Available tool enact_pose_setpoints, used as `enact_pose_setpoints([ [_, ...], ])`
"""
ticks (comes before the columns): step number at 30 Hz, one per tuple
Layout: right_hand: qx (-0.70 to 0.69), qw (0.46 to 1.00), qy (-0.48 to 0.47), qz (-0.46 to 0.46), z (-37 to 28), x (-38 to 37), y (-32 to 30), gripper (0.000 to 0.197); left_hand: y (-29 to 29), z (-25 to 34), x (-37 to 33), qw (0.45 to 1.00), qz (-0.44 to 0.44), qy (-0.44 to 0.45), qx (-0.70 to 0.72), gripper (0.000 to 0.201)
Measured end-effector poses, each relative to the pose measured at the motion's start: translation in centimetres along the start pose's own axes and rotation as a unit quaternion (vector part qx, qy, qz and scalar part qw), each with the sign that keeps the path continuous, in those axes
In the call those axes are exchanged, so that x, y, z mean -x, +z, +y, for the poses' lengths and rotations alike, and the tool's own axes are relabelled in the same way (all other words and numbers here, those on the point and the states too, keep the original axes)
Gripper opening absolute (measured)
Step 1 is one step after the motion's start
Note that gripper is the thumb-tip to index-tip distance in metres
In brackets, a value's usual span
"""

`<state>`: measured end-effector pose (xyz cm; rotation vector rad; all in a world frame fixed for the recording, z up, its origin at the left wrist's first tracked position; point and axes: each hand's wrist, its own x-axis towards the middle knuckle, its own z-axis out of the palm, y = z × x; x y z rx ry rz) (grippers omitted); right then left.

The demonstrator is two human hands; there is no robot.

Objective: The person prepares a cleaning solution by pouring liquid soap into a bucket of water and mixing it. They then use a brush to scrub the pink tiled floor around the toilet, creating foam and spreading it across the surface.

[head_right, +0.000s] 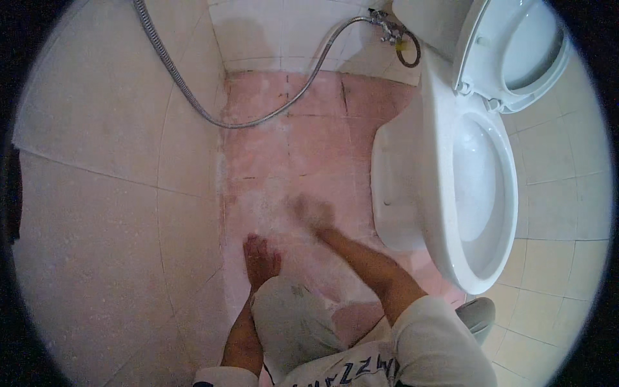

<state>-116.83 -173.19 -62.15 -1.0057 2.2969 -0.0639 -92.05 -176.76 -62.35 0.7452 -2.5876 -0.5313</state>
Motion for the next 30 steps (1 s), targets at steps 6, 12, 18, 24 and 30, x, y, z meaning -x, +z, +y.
enact_pose_setpoints([
  [6,-0.026,0.996,-0.062,0.064,0.2,-1.7,-6.1,0.044,1.7,1.1,-1.0,0.997,0.036,0.063,0.002,0.051],
  [12,-0.078,0.986,0.030,0.146,4.6,-8.1,-8.9,0.047,1.4,2.0,-1.8,0.997,0.025,0.069,-0.004,0.053],
  [18,0.029,0.971,-0.206,0.117,-1.3,3.0,-0.6,0.050,2.2,0.2,-0.4,0.996,0.051,0.067,-0.019,0.051],
  [24,-0.058,0.990,-0.017,0.129,-0.3,-10.0,-10.8,0.049,3.2,1.7,-1.3,0.996,0.059,0.056,-0.048,0.042],
  [30,0.033,0.962,-0.266,0.045,-9.0,-1.4,1.2,0.048,2.5,1.2,0.0,0.995,0.064,0.018,-0.078,0.036],
])
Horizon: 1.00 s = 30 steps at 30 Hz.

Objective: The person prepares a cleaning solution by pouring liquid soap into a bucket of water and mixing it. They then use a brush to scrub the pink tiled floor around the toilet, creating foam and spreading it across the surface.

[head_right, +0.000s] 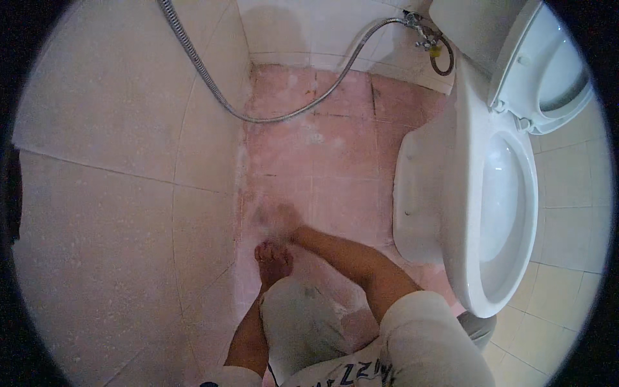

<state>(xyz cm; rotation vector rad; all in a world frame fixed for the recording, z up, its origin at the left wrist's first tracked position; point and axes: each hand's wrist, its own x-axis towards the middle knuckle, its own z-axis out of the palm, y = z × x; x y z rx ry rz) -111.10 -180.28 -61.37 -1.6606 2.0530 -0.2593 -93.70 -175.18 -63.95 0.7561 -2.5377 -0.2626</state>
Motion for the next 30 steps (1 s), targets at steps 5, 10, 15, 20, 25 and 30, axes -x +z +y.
enact_pose_setpoints([
  [5,-0.042,0.998,0.049,0.004,3.3,-5.8,-3.3,0.047,0.7,0.0,-0.6,0.998,0.012,0.011,0.057,0.033],
  [10,-0.076,0.992,0.104,0.010,3.8,-9.6,-5.0,0.046,1.1,-0.1,-0.3,0.998,0.022,0.027,0.043,0.035],
  [15,-0.032,0.993,-0.117,-0.013,-3.6,-1.7,3.0,0.045,2.0,-0.9,1.7,0.999,0.041,0.012,0.006,0.034],
  [20,-0.089,0.995,0.043,0.006,3.4,-9.6,-3.1,0.045,1.9,0.0,0.3,0.998,0.049,0.030,0.028,0.033],
  [25,-0.039,0.999,0.018,-0.032,-0.4,-7.3,0.0,0.044,0.9,-0.4,0.0,0.998,0.045,0.030,0.040,0.032],
  [30,-0.041,0.991,-0.122,-0.029,-2.2,-2.4,4.4,0.044,1.1,-1.0,1.1,0.999,0.009,0.011,0.048,0.034],
])
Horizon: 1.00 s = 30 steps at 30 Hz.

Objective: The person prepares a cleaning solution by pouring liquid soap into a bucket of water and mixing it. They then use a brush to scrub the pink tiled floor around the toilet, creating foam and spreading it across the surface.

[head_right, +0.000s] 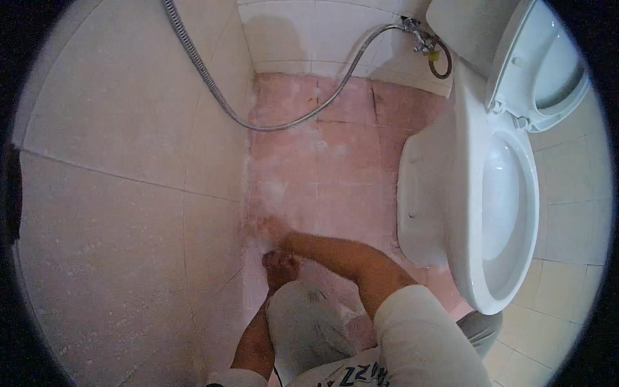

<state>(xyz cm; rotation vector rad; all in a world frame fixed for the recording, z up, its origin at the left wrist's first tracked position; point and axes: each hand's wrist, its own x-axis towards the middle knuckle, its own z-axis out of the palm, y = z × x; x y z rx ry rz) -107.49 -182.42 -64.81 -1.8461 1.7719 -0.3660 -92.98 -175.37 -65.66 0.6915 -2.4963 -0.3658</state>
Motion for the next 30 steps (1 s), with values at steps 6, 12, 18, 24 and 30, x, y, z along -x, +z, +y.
enact_pose_setpoints([
  [6,-0.046,0.969,0.235,0.060,6.3,-4.3,-11.5,0.042,-0.7,0.8,-1.6,0.996,0.072,0.034,-0.043,0.036],
  [12,0.109,0.992,0.056,0.033,0.3,11.4,-4.6,0.044,1.2,-0.6,0.5,0.997,0.066,0.020,-0.030,0.031],
  [18,-0.044,0.944,0.315,0.084,8.5,9.5,-11.8,0.045,0.6,0.1,0.3,0.999,0.013,0.003,-0.047,0.038],
  [24,0.075,0.942,0.328,-0.008,5.4,10.4,-7.0,0.038,-1.6,1.6,-2.0,0.996,-0.071,-0.059,-0.018,0.051],
  [30,-0.030,0.953,0.299,-0.034,3.5,20.3,-5.6,0.044,-3.5,1.7,-3.1,0.985,-0.136,-0.105,-0.008,0.057],
])
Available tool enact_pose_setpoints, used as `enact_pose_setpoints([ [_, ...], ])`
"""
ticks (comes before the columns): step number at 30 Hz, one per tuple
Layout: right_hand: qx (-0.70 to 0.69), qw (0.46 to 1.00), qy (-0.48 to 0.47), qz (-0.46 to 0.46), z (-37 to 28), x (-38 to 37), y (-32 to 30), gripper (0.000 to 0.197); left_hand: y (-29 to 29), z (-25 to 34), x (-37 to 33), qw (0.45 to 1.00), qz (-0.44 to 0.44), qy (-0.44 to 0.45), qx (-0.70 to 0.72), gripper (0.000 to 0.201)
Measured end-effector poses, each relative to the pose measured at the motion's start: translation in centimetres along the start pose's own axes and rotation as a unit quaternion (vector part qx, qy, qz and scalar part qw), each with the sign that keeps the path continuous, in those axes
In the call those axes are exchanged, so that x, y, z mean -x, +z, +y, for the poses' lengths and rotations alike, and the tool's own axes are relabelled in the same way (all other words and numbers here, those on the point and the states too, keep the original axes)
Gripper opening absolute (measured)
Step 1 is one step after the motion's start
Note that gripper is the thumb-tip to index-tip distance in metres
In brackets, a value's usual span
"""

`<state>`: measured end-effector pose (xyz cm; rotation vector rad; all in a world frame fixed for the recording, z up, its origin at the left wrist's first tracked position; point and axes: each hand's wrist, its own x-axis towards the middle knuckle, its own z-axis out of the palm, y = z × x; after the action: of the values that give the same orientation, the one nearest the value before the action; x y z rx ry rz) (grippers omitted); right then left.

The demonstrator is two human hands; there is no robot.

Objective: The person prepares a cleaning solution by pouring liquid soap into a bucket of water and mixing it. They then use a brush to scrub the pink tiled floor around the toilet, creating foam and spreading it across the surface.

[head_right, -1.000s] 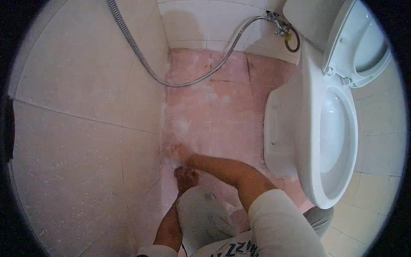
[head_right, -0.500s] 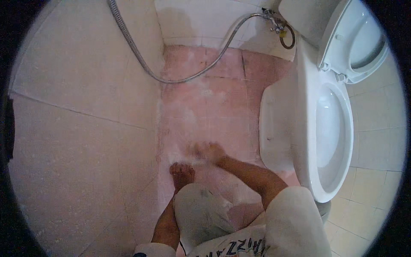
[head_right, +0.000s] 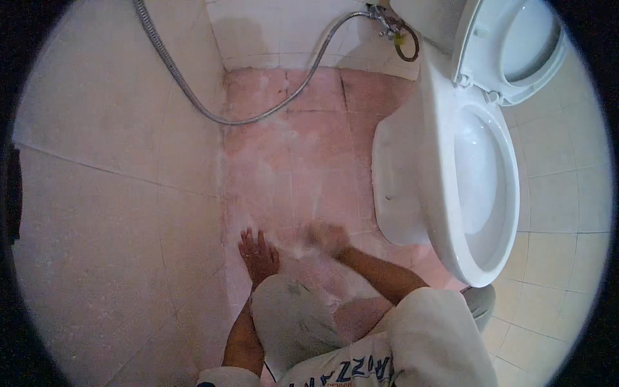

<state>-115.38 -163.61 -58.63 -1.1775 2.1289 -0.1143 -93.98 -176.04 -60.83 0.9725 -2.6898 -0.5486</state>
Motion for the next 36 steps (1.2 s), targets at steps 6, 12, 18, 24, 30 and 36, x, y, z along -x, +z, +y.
enact_pose_setpoints([
  [6,-0.297,0.866,0.094,0.391,11.8,-8.8,-0.5,0.040,0.1,1.7,-1.2,1.000,-0.006,0.002,0.005,0.061],
  [12,0.047,0.989,-0.118,0.071,-1.6,3.6,4.0,0.037,-0.5,0.6,-0.7,1.000,-0.014,-0.018,0.003,0.060],
  [18,0.023,0.978,0.200,0.055,5.2,-0.7,-1.7,0.043,-0.8,1.1,-1.2,0.997,-0.054,-0.050,-0.006,0.059],
  [24,-0.027,0.969,0.192,0.152,4.7,-9.9,-4.3,0.045,0.0,1.3,-1.1,0.999,-0.025,-0.024,-0.012,0.061],
  [30,0.014,0.991,-0.017,0.135,-3.3,-7.1,-1.0,0.045,-0.3,0.8,-0.9,1.000,-0.009,-0.029,-0.005,0.060],
  [36,-0.162,0.908,0.226,0.313,7.6,-11.1,-6.3,0.052,-0.1,1.7,-1.7,0.999,-0.025,-0.028,-0.010,0.060],
])
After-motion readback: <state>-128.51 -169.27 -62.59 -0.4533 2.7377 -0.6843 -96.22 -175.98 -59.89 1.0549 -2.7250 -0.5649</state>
